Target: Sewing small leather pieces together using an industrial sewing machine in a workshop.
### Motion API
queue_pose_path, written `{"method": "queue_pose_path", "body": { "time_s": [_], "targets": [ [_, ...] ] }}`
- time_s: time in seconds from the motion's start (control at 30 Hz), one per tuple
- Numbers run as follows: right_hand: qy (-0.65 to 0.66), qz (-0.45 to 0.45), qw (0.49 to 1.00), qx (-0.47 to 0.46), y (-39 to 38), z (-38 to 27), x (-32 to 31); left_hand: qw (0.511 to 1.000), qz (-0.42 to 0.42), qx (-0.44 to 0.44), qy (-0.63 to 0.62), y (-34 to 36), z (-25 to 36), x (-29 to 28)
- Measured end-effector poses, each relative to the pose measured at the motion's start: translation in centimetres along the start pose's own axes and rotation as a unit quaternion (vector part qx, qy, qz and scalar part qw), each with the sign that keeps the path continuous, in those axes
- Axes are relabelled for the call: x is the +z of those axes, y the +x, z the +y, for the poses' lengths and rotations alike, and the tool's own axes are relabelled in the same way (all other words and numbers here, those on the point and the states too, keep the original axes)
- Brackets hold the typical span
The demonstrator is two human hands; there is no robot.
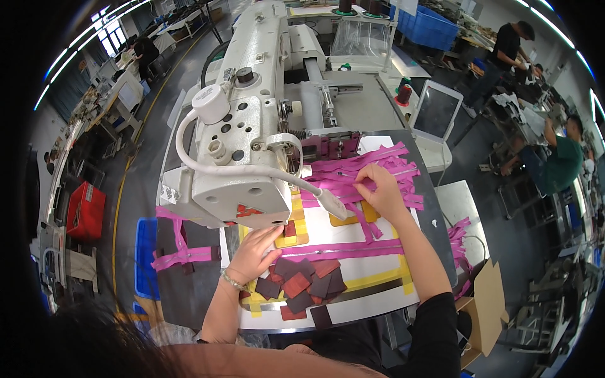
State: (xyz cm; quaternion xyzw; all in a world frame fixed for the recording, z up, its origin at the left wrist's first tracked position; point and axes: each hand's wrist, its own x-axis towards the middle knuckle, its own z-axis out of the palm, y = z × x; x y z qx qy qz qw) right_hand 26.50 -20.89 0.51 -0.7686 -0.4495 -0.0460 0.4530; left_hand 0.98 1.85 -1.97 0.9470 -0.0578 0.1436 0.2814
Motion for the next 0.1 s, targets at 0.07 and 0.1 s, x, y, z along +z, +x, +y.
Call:
{"method": "queue_pose_path", "body": {
  "time_s": [0.07, 0.1],
  "targets": [
    [-0.012, -0.039, 0.999, -0.009, -1.0, -0.6, 0.7, 1.000, -0.002, -0.005, -0.002, 0.0, 0.0, -0.1],
    [-0.024, -0.075, 0.997, -0.016, -1.6, -1.0, 1.2, 1.000, -0.005, -0.007, -0.003, 0.0, 0.1, -0.1]
  ]
}}
